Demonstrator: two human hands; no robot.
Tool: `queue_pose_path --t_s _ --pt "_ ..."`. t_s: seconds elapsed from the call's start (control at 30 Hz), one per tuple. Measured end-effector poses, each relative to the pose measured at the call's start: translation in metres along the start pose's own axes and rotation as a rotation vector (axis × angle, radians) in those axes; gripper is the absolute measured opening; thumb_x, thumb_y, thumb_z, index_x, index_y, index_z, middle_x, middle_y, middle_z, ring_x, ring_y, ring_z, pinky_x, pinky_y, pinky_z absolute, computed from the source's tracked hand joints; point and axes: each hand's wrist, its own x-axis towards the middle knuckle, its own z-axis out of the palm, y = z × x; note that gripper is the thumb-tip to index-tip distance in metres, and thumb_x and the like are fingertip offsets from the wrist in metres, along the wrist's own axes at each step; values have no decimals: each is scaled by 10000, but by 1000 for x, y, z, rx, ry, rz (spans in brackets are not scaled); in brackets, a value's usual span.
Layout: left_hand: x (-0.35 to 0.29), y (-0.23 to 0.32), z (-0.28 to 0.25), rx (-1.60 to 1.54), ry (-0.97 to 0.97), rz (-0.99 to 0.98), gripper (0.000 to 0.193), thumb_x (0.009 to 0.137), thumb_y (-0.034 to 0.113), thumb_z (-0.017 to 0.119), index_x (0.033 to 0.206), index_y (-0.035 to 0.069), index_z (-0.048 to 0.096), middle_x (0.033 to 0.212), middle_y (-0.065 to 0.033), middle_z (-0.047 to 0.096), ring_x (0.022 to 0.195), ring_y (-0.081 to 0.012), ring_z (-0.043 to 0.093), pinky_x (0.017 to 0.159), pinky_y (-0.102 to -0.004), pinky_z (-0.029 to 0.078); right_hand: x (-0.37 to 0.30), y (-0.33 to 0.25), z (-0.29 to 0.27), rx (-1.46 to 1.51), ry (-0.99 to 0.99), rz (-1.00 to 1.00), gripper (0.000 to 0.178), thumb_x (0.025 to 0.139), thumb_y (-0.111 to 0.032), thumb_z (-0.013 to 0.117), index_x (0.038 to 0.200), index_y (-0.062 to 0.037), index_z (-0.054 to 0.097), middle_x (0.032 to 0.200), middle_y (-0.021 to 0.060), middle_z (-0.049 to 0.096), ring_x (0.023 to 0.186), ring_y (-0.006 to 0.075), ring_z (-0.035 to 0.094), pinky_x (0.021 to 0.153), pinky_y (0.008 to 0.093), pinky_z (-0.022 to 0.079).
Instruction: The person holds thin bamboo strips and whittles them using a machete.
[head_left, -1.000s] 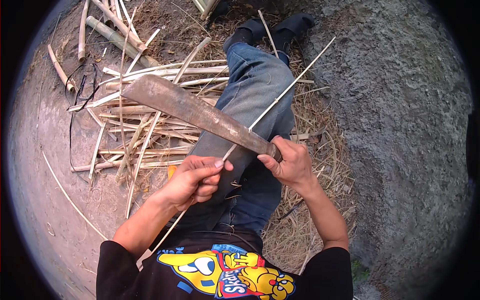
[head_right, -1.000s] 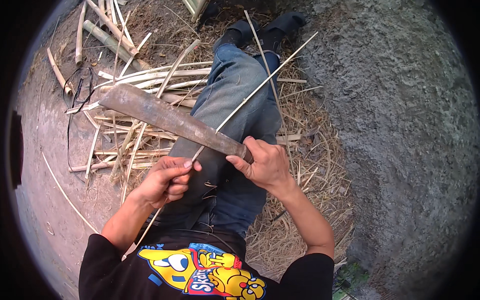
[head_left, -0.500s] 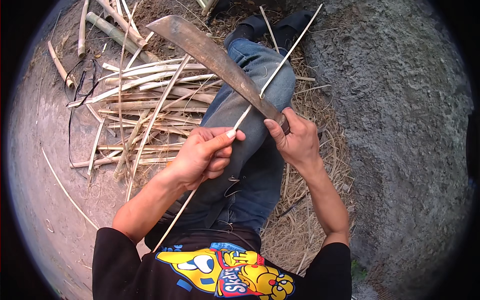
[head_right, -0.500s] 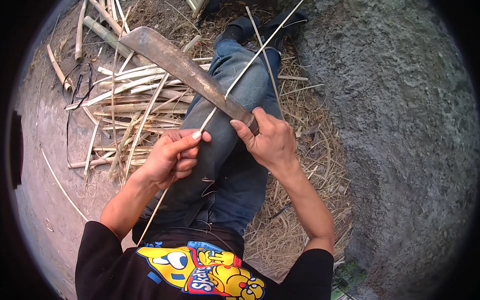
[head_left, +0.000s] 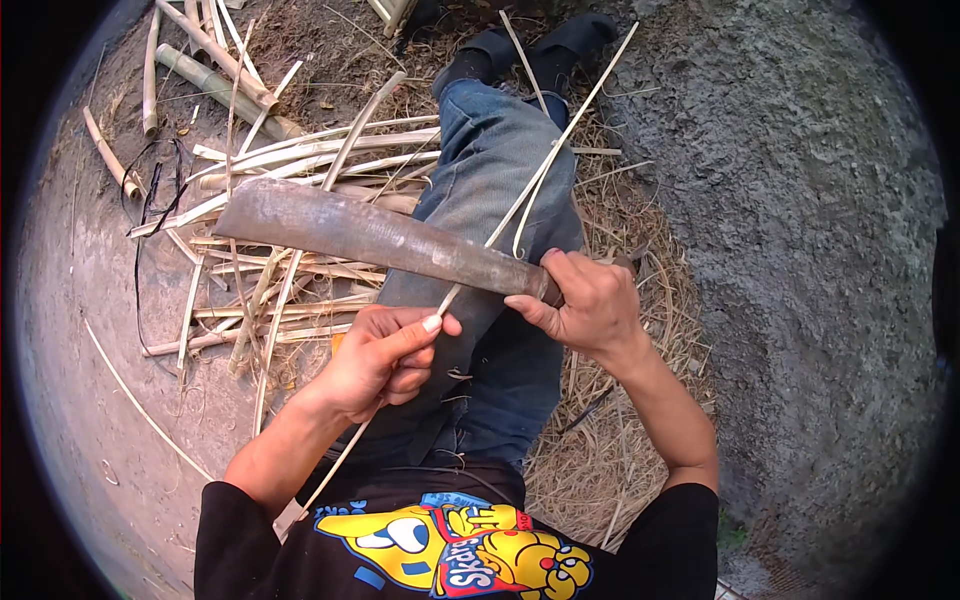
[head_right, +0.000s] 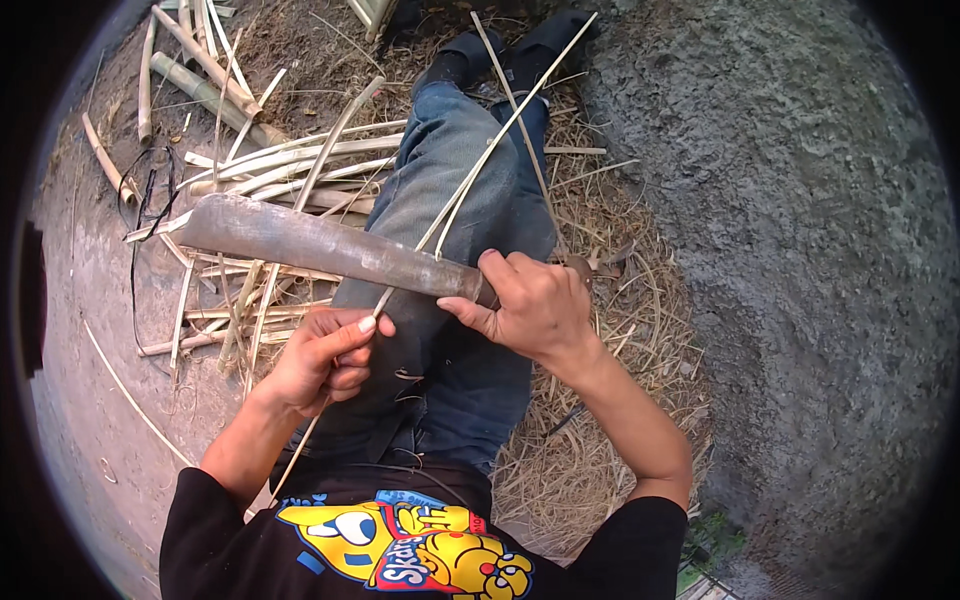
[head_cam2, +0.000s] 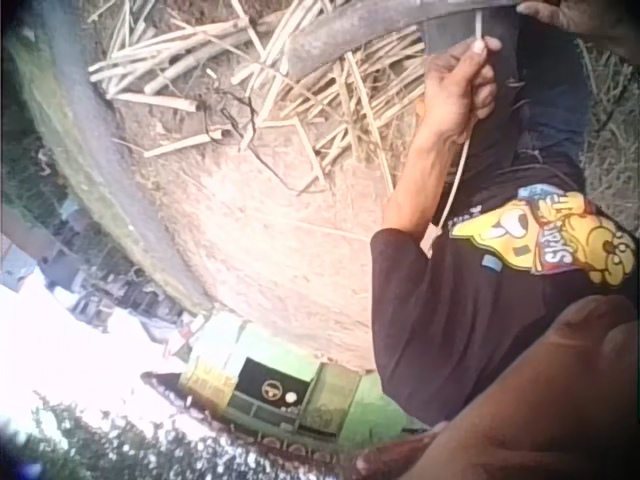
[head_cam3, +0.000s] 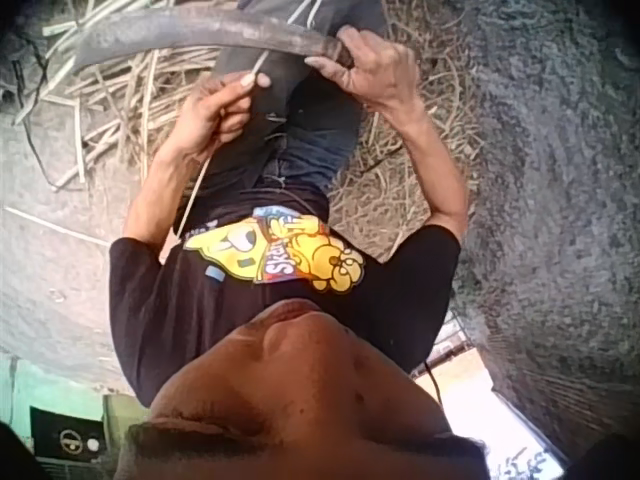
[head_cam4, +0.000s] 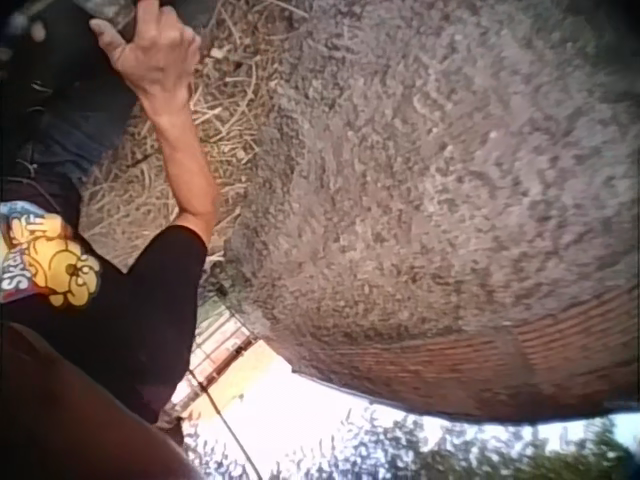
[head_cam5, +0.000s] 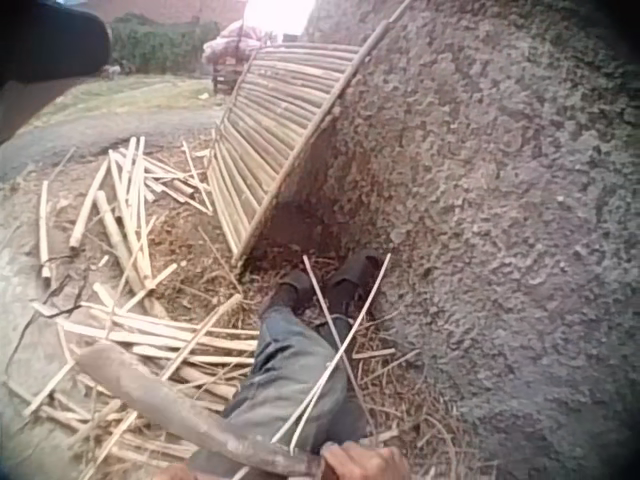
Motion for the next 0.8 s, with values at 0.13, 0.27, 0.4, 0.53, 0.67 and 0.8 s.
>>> queue_pose_path --t_s 0.13,0.27,0.4,0.53,0.67,0.8 --pt "-31 -8 -18 74 -4 -18 256 1052 242 577 1128 9 649 598 65 388 434 -28 273 386 -226 178 32 90 -21 208 122 640 633 1004 -594 514 791 -4 601 539 141 538 547 311 624 528 418 455" --pt "-23 -7 -15 125 -15 -82 257 1056 235 570 1124 5 663 583 66 373 436 -33 273 398 -238 190 30 108 -10 89 129 639 627 979 -599 548 847 6 643 626 210 617 625 414 655 576 464 485" --pt "-28 -5 -15 204 26 -61 253 1059 227 563 1108 2 668 573 65 368 436 -37 267 405 -241 188 15 55 -7 193 92 441 612 957 -611 575 904 -5 644 642 215 628 647 444 660 574 481 493" --pt "-54 -9 -29 261 81 -29 240 1055 202 566 1090 -12 668 561 61 363 441 -41 272 413 -247 188 25 95 -21 65 104 580 634 959 -627 559 869 -4 631 619 196 601 615 431 638 569 476 476" --pt "-55 -14 -38 355 91 -21 243 1041 203 592 1040 -17 696 557 50 397 432 -50 300 414 -253 203 -22 273 -19 237 479 1154 683 1009 -621 475 724 -8 571 564 98 545 521 274 562 527 412 436" --pt "-59 -10 -28 507 218 84 248 1040 182 592 1071 -30 716 571 46 462 456 -46 357 429 -246 249 -24 219 -16 878 600 1246 645 1010 -650 430 761 -65 543 581 13 497 473 159 505 446 333 409"
